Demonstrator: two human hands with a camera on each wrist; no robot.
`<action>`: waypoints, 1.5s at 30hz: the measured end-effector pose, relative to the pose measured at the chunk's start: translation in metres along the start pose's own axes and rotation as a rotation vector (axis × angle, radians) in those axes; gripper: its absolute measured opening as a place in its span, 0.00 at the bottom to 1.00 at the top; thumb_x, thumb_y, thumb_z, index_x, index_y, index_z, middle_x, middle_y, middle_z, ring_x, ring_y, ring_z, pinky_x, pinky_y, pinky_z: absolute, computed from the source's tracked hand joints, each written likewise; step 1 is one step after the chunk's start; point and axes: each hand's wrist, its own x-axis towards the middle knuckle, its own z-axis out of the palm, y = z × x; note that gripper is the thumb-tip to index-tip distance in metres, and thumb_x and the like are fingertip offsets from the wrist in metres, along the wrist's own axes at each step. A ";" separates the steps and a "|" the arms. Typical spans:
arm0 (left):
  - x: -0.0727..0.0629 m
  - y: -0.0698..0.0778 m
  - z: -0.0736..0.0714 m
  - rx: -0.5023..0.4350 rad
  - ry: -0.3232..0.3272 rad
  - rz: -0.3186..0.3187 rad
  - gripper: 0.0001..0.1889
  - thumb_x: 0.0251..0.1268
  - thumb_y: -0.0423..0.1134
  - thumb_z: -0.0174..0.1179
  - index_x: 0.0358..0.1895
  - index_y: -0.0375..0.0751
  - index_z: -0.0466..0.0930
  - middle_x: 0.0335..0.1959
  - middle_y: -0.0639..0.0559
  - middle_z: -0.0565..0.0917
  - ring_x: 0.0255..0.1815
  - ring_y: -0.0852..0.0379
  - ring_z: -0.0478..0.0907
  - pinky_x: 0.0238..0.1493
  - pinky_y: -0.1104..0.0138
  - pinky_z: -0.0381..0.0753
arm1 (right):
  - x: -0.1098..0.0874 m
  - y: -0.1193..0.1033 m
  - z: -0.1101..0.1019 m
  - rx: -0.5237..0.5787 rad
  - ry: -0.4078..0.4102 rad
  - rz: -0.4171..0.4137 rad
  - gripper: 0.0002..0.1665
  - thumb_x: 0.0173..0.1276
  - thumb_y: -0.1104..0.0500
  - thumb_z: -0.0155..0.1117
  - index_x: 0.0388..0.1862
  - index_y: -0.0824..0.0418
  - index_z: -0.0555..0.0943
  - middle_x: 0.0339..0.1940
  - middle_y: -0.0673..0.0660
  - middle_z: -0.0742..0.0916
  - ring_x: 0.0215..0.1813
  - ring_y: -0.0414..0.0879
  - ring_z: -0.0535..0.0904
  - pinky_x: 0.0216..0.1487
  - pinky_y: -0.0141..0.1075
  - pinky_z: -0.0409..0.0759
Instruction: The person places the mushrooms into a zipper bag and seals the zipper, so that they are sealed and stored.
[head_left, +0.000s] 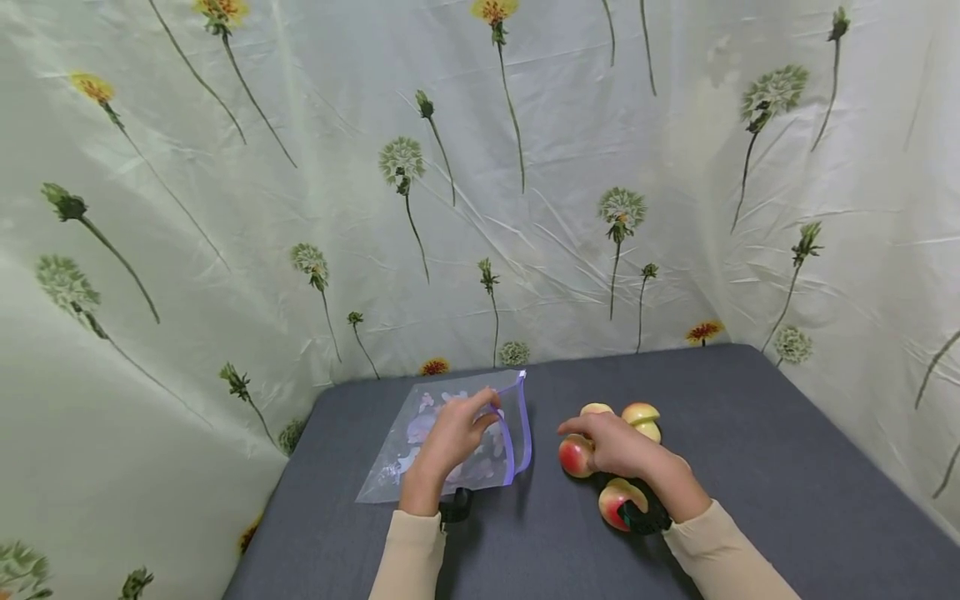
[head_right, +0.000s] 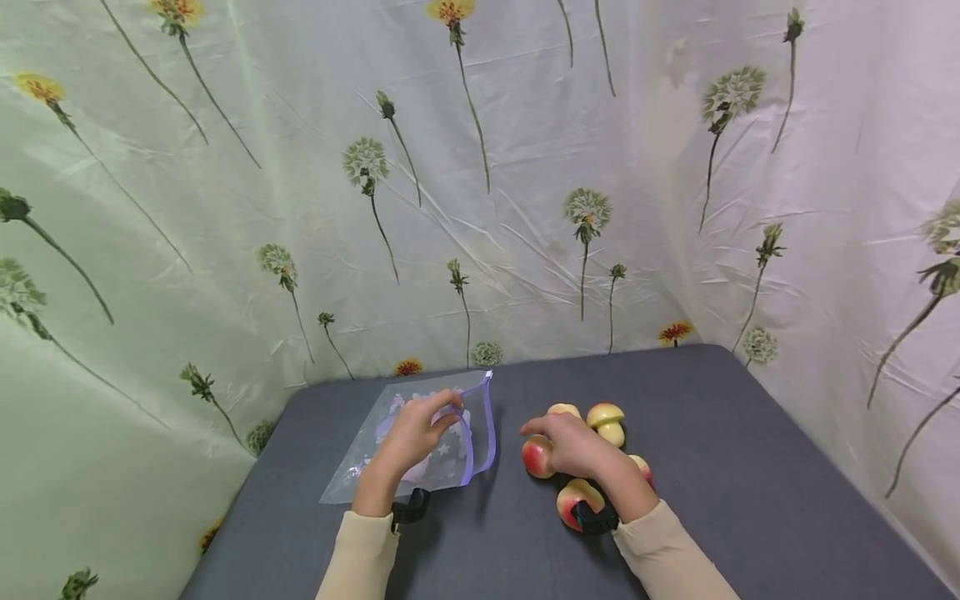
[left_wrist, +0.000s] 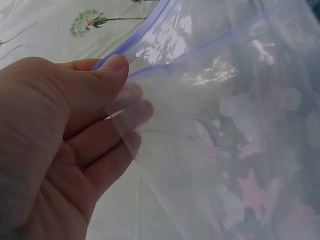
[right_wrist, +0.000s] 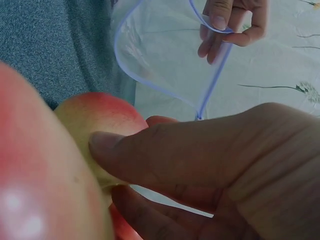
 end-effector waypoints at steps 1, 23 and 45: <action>0.000 0.000 0.000 0.001 0.004 0.002 0.07 0.68 0.32 0.66 0.45 0.44 0.81 0.37 0.55 0.87 0.33 0.63 0.80 0.36 0.65 0.81 | 0.000 0.000 0.001 -0.014 0.001 -0.009 0.35 0.46 0.79 0.63 0.56 0.61 0.84 0.44 0.55 0.85 0.37 0.43 0.75 0.36 0.34 0.74; -0.001 0.002 -0.001 0.080 -0.002 -0.014 0.07 0.67 0.33 0.67 0.43 0.47 0.79 0.34 0.59 0.85 0.27 0.63 0.75 0.31 0.66 0.77 | 0.005 -0.007 0.009 -0.131 0.015 -0.010 0.35 0.42 0.69 0.77 0.55 0.62 0.84 0.44 0.54 0.88 0.31 0.39 0.76 0.31 0.36 0.76; -0.001 0.006 -0.002 0.125 -0.016 -0.005 0.06 0.68 0.34 0.66 0.42 0.46 0.79 0.31 0.59 0.85 0.23 0.63 0.71 0.28 0.69 0.72 | 0.002 -0.006 0.015 -0.179 0.054 -0.090 0.30 0.45 0.76 0.69 0.50 0.61 0.85 0.40 0.51 0.88 0.32 0.39 0.77 0.34 0.38 0.78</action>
